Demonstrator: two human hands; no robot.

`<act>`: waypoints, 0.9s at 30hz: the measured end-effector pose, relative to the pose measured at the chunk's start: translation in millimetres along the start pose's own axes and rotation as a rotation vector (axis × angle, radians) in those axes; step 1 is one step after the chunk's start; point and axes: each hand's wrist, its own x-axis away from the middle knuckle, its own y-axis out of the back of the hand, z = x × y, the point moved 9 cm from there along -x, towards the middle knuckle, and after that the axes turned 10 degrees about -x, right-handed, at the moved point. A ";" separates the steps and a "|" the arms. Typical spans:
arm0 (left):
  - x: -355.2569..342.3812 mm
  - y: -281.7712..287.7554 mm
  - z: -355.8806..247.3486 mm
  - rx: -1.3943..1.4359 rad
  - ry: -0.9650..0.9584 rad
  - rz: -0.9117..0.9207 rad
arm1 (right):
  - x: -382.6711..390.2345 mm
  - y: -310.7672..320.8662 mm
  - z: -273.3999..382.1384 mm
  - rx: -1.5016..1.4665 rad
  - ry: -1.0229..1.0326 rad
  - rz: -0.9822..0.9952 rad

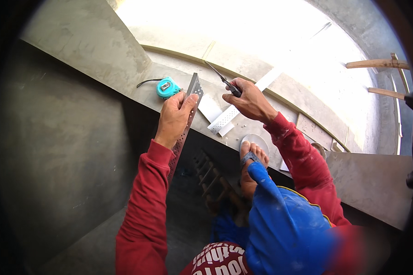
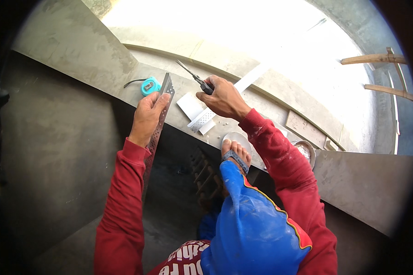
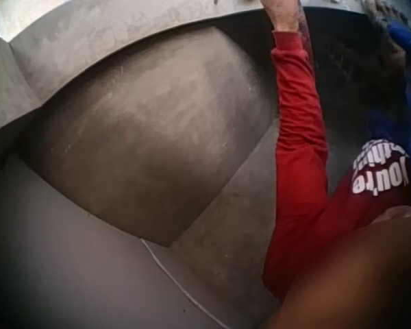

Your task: The person measures a curved wall section with a tape measure, then uses tin snips to cut a perforated metal strip to length. They repeatedly test-fit the cut piece against the wall, trim it further, and re-measure until the strip fits the curved surface.

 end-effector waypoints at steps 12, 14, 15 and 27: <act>19.4 2.7 3.7 0.138 -0.078 0.006 | 42.7 -3.5 -29.7 -0.106 -0.117 0.009; 21.5 5.5 1.7 0.078 -0.125 -0.032 | 44.4 -0.3 -30.5 -0.028 -0.093 -0.026; 21.9 6.7 3.2 0.049 -0.123 -0.037 | 45.0 0.2 -32.0 -0.014 -0.093 -0.017; 39.5 4.2 34.7 0.337 0.112 0.105 | -30.1 -22.4 -41.3 0.404 0.042 0.091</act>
